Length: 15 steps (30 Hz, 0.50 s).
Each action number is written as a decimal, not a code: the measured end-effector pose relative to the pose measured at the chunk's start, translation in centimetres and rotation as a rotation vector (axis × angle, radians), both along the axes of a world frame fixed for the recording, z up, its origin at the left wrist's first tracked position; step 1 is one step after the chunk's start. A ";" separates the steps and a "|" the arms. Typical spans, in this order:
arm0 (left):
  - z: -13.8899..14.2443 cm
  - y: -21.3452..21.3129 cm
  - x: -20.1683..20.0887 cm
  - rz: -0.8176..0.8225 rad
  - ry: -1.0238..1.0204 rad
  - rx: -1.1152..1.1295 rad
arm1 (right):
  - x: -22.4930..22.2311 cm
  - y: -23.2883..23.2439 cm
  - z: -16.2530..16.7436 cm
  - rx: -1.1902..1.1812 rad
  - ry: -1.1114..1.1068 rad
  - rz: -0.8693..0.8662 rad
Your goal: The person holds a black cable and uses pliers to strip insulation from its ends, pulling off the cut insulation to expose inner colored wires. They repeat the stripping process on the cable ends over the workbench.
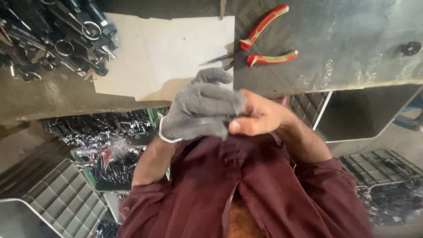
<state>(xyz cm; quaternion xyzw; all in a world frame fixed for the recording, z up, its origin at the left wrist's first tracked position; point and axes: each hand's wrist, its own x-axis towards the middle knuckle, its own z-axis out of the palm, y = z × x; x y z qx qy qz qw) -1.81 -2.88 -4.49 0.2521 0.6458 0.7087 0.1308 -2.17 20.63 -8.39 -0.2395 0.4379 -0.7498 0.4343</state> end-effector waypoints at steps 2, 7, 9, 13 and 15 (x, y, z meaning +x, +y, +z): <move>0.5 0.1 0.2 0.008 0.044 -0.026 | 0.7 0.3 -1.1 -0.036 -0.169 0.196; 0.4 2.2 1.4 0.222 -0.272 0.158 | 3.3 0.4 -3.3 0.096 -0.119 -0.171; -0.2 2.6 1.3 0.265 -0.222 0.168 | 4.1 -0.4 -3.5 0.170 -0.048 -0.351; -1.0 2.9 0.7 0.282 -0.113 0.012 | 3.7 -3.0 -2.1 0.291 -0.051 -0.773; -1.1 2.7 0.8 0.281 -0.163 0.005 | 2.4 -3.9 -0.4 0.297 0.113 -0.831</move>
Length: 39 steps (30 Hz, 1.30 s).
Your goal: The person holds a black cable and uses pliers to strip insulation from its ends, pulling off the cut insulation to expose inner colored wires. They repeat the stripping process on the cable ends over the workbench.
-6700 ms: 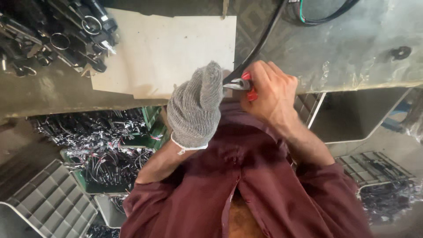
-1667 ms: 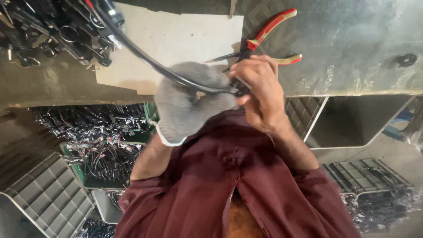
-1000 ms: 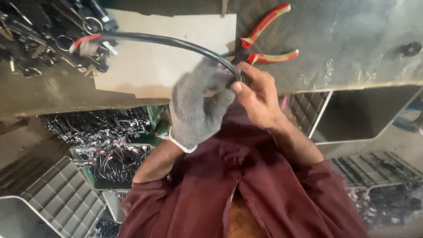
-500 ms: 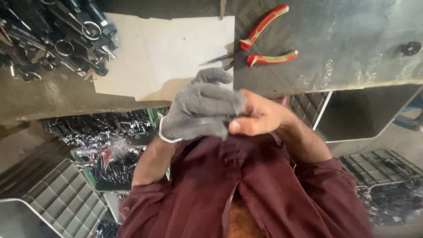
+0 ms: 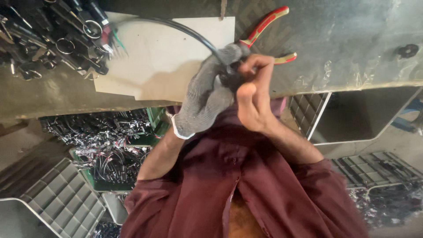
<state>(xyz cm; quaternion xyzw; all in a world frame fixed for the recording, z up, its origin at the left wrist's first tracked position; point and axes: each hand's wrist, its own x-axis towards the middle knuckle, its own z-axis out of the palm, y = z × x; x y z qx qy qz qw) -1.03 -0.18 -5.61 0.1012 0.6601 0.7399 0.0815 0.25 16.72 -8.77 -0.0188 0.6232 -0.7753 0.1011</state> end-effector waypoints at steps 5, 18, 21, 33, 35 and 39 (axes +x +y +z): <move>0.3 -0.8 1.3 0.093 -0.144 0.249 | -5.3 3.1 4.2 0.932 0.766 0.339; 2.5 -0.8 1.7 -0.075 -0.032 0.117 | -5.3 7.6 0.5 0.753 0.397 0.280; 3.3 -0.2 1.0 -0.121 -0.069 0.288 | -4.9 6.4 1.8 0.381 0.195 0.396; 4.4 -0.5 4.3 -0.033 -0.453 0.421 | -6.3 4.3 4.0 1.039 0.820 0.344; 4.2 -1.5 3.9 -0.135 -0.422 0.297 | -6.6 4.3 3.6 1.029 0.815 0.377; 4.2 -1.9 3.2 -0.183 -0.130 -0.171 | -6.6 4.1 3.3 0.961 0.753 0.406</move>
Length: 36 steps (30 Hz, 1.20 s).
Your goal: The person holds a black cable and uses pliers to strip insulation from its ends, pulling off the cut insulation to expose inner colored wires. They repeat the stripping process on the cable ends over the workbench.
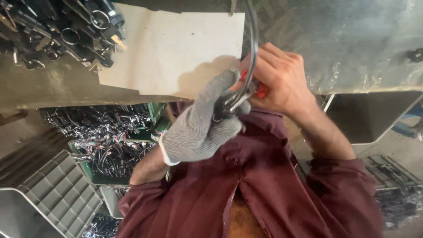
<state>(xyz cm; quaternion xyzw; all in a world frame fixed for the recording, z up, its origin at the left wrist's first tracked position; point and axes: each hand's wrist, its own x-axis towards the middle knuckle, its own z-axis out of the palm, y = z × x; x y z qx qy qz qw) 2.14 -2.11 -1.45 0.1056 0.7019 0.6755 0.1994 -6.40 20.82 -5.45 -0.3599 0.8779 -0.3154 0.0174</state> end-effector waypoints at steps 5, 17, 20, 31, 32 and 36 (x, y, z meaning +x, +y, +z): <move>-1.2 1.3 0.5 0.233 0.346 -0.388 | 1.4 -0.5 0.2 -0.041 -0.024 -0.056; -2.4 2.9 2.2 0.360 0.538 -0.595 | 3.3 -0.1 1.9 0.132 0.009 -0.173; -3.0 3.4 2.2 0.389 0.590 -0.796 | 3.7 0.0 1.8 0.238 -0.006 -0.221; -1.4 2.6 1.5 0.310 0.724 -1.021 | 5.8 -1.3 1.0 0.064 -0.130 -0.310; -0.9 2.3 1.4 0.276 0.640 -0.852 | 5.7 -1.5 1.0 0.080 -0.105 -0.333; 1.3 0.5 1.5 0.121 0.256 -0.211 | 4.7 -1.9 0.2 0.014 0.044 -0.249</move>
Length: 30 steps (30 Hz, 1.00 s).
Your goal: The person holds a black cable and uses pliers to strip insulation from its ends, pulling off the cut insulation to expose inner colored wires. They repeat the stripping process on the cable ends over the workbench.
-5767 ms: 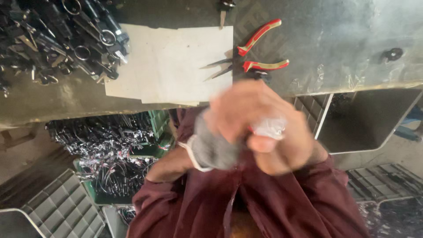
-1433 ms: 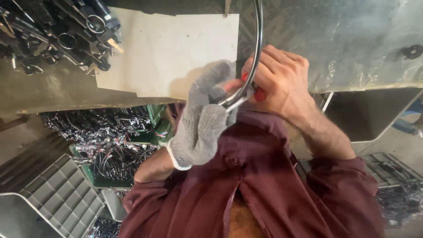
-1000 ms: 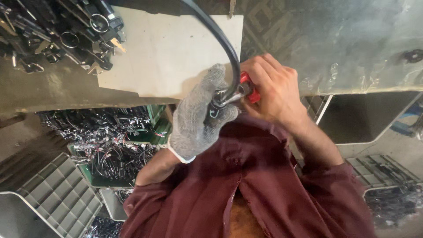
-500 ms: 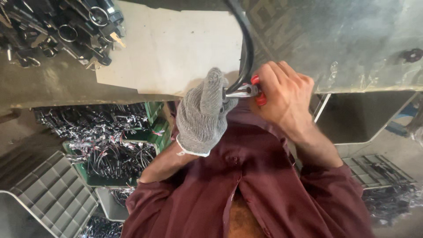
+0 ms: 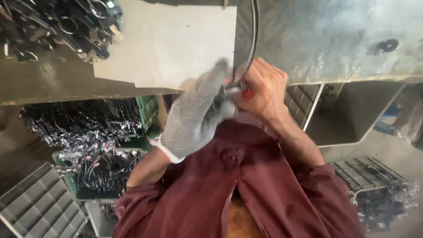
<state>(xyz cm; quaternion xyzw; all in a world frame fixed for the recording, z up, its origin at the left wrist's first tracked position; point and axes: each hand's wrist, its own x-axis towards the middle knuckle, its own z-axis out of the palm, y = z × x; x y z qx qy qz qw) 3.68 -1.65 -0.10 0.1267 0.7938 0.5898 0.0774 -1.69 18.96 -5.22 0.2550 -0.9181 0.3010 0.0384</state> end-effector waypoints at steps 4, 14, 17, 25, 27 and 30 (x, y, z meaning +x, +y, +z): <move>0.6 -0.7 0.4 -0.176 -0.305 0.353 | -0.7 0.5 -1.3 -0.231 0.090 0.270; -0.1 -0.4 0.5 -0.016 -0.040 0.116 | 0.0 0.7 -0.7 -0.161 -0.254 0.188; -0.1 -0.3 -0.1 0.044 0.005 0.063 | 0.8 0.1 -0.2 -0.045 -0.305 0.050; 0.1 -2.2 -2.2 -0.295 -0.296 0.407 | -1.6 0.3 -0.6 -0.253 -0.124 0.262; -0.2 -2.2 -2.6 -0.341 -0.341 0.436 | -1.8 0.5 -0.9 -0.243 -0.193 0.249; -0.9 -1.9 -2.7 -0.297 -0.327 0.413 | -1.8 0.5 -1.5 -0.248 -0.184 0.244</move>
